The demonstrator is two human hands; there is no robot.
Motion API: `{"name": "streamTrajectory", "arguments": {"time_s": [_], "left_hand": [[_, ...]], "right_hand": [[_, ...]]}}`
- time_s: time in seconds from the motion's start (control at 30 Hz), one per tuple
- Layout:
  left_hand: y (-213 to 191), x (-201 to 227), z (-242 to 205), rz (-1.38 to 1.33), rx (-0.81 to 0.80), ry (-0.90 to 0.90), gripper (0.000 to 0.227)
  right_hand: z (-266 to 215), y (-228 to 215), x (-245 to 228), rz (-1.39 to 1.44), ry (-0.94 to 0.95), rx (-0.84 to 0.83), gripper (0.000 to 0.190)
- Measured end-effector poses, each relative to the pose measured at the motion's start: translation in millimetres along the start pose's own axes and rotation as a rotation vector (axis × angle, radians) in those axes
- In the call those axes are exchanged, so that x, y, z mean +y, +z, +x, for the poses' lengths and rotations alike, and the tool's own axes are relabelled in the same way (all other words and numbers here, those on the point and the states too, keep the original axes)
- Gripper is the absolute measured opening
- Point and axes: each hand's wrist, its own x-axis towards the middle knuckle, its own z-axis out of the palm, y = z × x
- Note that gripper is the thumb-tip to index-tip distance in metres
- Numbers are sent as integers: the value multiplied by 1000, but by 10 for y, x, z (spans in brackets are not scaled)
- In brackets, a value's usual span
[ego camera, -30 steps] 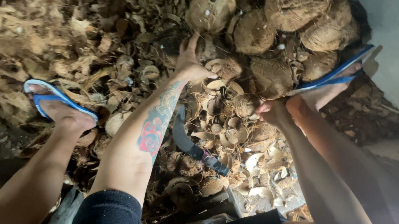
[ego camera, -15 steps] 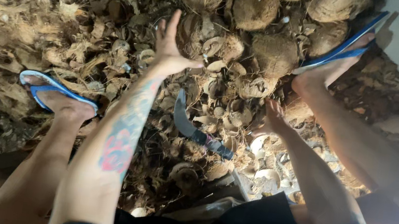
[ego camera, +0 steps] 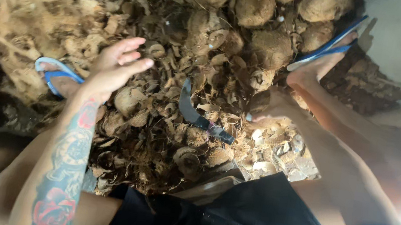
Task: The person uses a curved blade to shave the outer husk off a coconut and then uses their hands to pull away the remaining fibers before placing it in a bucket and draining the liquid into another container.
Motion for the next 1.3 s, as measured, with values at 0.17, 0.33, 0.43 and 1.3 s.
{"name": "streamTrajectory", "arguments": {"time_s": [0.17,0.33,0.43,1.3], "left_hand": [[100,69,-524,-132,-65,191,73],[239,192,-856,-102,-168,352,94],[419,169,-919,-87,-264,405,114],[822,-809,-192,-1603,282,-125,64]], "right_hand": [[-832,-765,-618,290,-99,-89,121],[-1330,-1030,-1183,478,-292,-156,113],[-1148,-914,-1298,662,-468,-241,114],[-1562,-954,-1931,180,-860,364,35]]}}
